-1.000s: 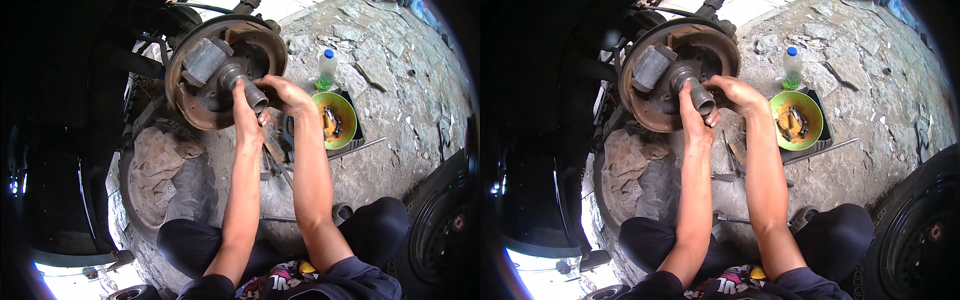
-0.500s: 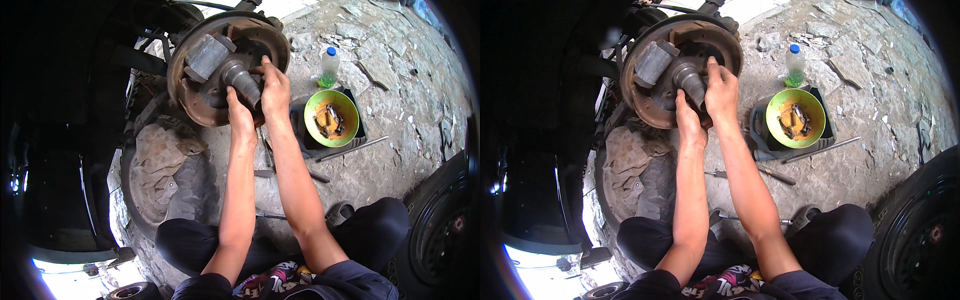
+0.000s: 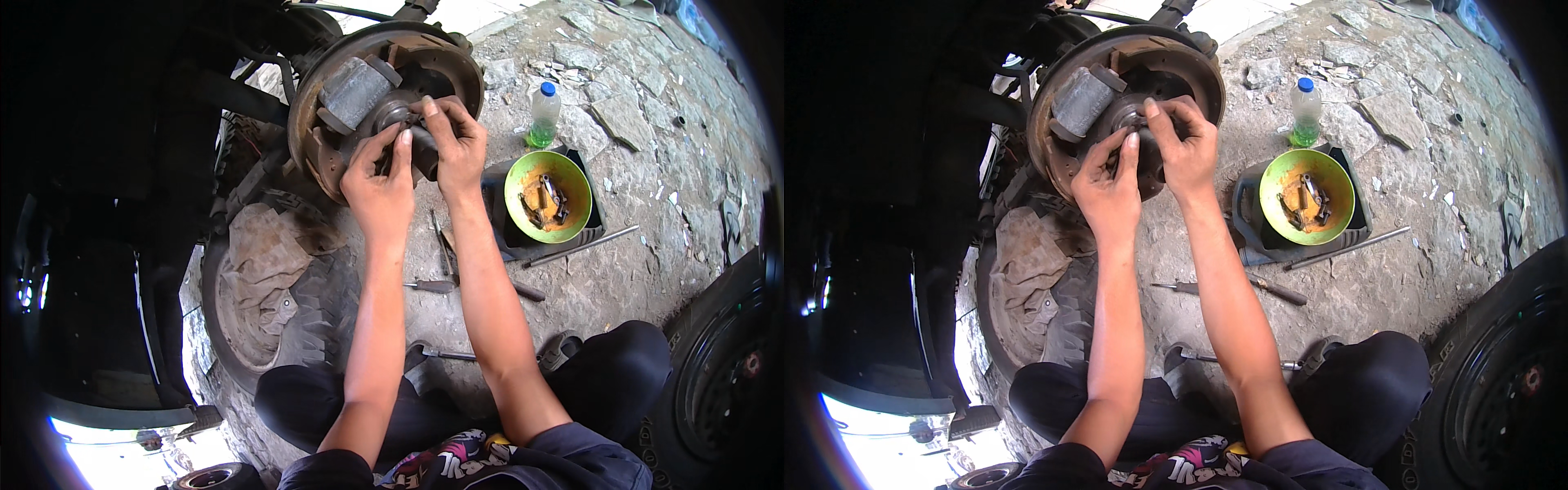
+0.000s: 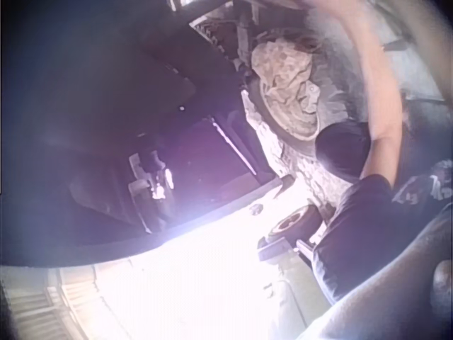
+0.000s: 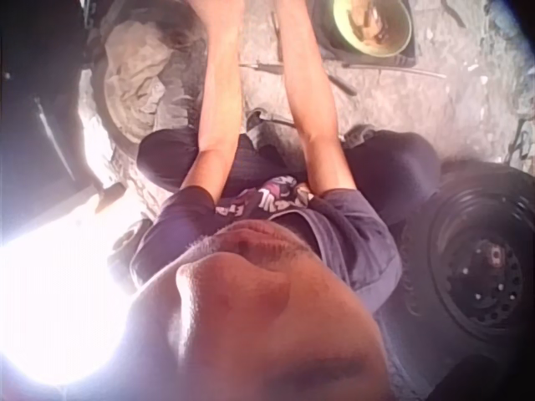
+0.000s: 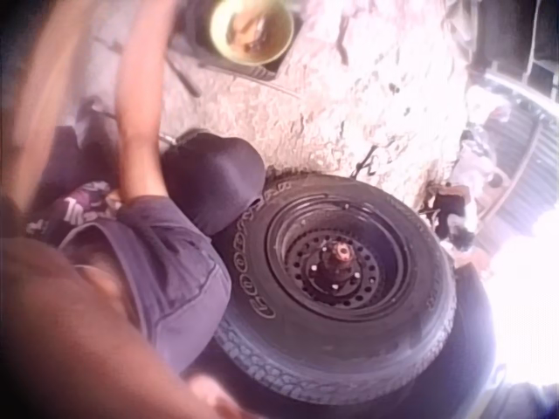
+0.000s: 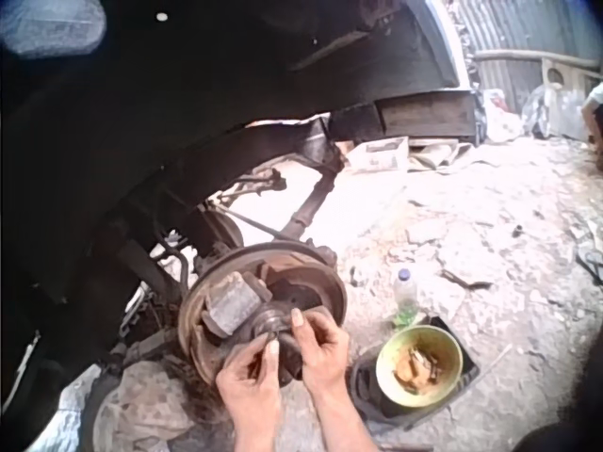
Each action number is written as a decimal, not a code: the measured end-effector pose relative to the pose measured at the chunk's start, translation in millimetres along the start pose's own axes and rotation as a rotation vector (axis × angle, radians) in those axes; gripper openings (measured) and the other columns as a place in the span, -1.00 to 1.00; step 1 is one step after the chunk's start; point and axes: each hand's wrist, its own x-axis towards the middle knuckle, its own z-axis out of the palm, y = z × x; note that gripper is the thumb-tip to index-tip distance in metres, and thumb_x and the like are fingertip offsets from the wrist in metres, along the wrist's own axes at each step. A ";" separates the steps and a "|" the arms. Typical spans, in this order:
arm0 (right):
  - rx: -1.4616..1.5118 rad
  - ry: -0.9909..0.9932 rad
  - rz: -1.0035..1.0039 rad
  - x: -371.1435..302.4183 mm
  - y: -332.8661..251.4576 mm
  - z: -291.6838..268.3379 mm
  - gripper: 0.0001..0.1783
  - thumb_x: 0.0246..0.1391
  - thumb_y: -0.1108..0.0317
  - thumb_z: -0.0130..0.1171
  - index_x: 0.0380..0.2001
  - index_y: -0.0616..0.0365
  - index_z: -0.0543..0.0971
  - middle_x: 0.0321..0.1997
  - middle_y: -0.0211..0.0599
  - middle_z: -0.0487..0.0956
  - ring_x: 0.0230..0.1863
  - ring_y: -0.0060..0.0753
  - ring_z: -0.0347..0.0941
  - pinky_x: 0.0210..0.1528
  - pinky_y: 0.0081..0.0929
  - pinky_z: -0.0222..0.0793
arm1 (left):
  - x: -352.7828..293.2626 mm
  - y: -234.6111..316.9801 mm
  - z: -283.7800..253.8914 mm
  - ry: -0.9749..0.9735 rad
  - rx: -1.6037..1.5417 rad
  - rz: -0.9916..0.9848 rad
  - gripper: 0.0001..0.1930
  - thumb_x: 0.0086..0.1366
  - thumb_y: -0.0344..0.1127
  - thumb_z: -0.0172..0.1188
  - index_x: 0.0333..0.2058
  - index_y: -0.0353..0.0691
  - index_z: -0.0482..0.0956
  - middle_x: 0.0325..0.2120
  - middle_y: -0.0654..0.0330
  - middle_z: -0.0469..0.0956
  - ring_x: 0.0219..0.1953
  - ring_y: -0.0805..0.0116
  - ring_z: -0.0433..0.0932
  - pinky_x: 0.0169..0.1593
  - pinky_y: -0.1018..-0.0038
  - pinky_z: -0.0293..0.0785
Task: The person installs a wheel hub and a metal sleeve onto an axle spindle, then places small components from a bowl into the brake backing plate assembly by hand.
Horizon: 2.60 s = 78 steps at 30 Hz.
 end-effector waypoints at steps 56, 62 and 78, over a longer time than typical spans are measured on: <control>-0.538 -0.159 0.186 52.2 -19.7 3.2 -0.65 -0.23 0.23 0.54 -0.53 0.32 0.67 -0.55 0.01 0.63 -0.46 -0.10 0.62 -0.26 -0.36 0.53 | 24.1 -20.6 43.6 -0.086 -0.881 -0.861 -0.22 0.34 0.50 -0.47 0.35 0.22 0.17 0.31 0.31 0.27 0.34 0.25 0.26 0.34 0.15 0.26; -0.455 -0.096 0.291 41.7 -4.0 -25.1 -0.68 -0.01 0.24 0.42 -0.38 0.32 0.63 -0.55 -0.21 0.62 -0.57 -0.45 0.52 -0.48 -0.48 0.44 | 29.2 -47.5 51.3 -0.397 -1.154 -0.784 -0.10 0.27 0.58 -0.43 0.20 -0.04 0.34 0.11 0.15 0.46 0.14 0.26 0.47 0.17 0.23 0.45; -0.482 0.090 0.112 22.4 -36.1 -12.7 -0.72 0.08 0.27 0.37 -0.39 0.33 0.66 -0.54 -0.22 0.66 -0.50 -0.55 0.56 -0.43 -0.52 0.44 | 23.4 -18.1 43.9 -0.105 -0.950 -0.905 -0.13 0.30 0.55 -0.47 0.31 0.04 0.23 0.23 0.21 0.35 0.28 0.25 0.32 0.30 0.23 0.29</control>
